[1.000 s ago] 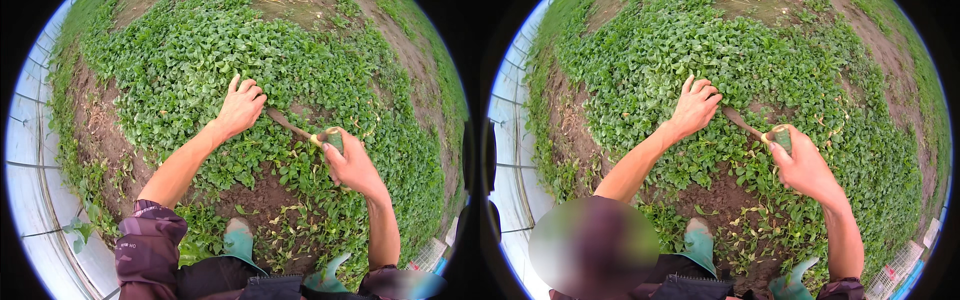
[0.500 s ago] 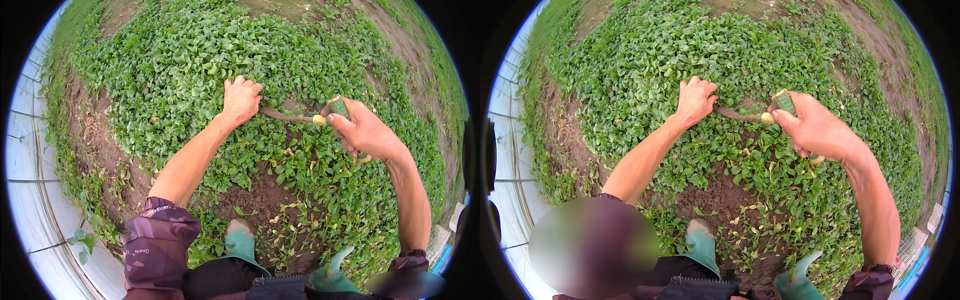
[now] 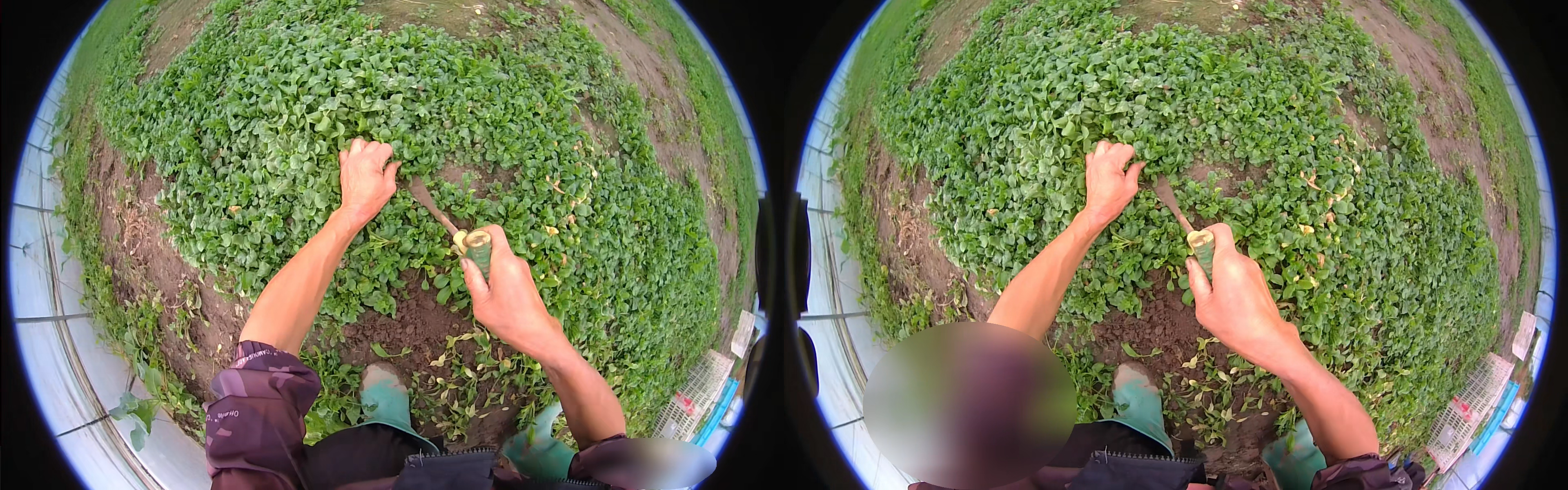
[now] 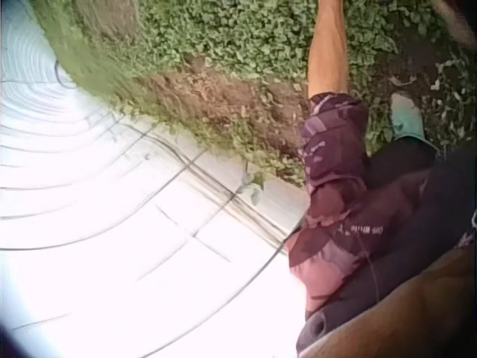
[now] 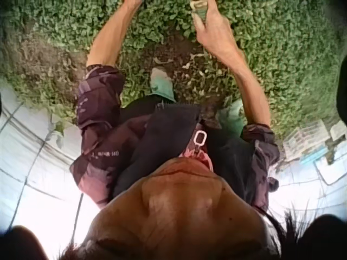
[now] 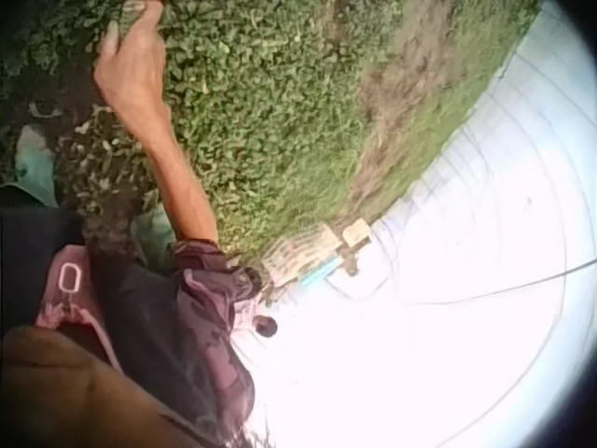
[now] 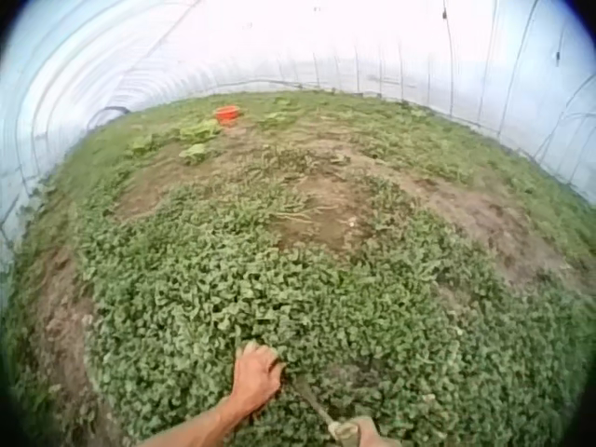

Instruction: The person uses a small knife to cut leafy green plants from the soil in a greenhouse. They gather the cut plants into a bunch, remove some lower leaves, and continue harvesting more plants.

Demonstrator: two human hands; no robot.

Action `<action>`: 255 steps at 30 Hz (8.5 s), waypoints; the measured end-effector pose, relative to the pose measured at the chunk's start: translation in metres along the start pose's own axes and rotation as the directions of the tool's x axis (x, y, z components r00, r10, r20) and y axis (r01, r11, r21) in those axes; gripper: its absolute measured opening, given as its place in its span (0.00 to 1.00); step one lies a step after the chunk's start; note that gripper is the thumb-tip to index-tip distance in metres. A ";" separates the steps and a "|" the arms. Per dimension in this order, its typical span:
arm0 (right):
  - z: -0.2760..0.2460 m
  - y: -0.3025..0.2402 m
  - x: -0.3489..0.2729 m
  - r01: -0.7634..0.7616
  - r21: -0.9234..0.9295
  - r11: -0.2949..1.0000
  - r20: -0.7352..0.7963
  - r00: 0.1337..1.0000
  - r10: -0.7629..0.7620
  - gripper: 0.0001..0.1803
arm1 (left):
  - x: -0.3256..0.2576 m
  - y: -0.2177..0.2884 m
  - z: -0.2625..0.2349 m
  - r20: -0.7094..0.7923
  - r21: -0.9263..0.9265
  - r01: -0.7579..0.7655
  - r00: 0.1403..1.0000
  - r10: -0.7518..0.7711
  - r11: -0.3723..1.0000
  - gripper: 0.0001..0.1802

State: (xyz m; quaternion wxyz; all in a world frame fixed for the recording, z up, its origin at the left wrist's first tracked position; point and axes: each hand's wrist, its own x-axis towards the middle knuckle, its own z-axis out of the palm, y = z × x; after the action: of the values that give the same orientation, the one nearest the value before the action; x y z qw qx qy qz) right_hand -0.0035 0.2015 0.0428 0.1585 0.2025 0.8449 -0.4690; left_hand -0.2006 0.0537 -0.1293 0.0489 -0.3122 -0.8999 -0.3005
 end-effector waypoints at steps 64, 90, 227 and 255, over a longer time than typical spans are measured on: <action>-0.057 0.093 0.062 0.360 -0.102 0.927 0.168 0.925 -0.340 0.09 | -0.011 -0.003 0.003 -0.187 -0.364 0.178 0.948 -0.259 0.914 0.08; 0.004 0.086 0.018 0.237 0.052 0.970 -0.034 0.971 -0.236 0.10 | 0.017 0.016 -0.050 0.441 0.020 0.080 0.894 -0.080 0.997 0.10; 0.036 0.049 -0.049 0.208 0.606 0.768 -0.256 0.965 -0.060 0.07 | -0.106 0.155 -0.075 0.093 -0.871 0.265 0.915 -0.392 0.414 0.12; 0.033 0.045 -0.025 0.582 -0.283 0.763 -0.516 0.578 -0.632 0.11 | -0.106 0.163 -0.077 0.299 -0.835 0.450 0.854 -0.426 0.317 0.13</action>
State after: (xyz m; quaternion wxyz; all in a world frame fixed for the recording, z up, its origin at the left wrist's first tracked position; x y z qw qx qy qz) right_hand 0.0431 0.1894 0.0047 -0.2705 0.0279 0.8870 -0.3732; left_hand -0.0269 0.0549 -0.0128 -0.2138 -0.0395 -0.6593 -0.7197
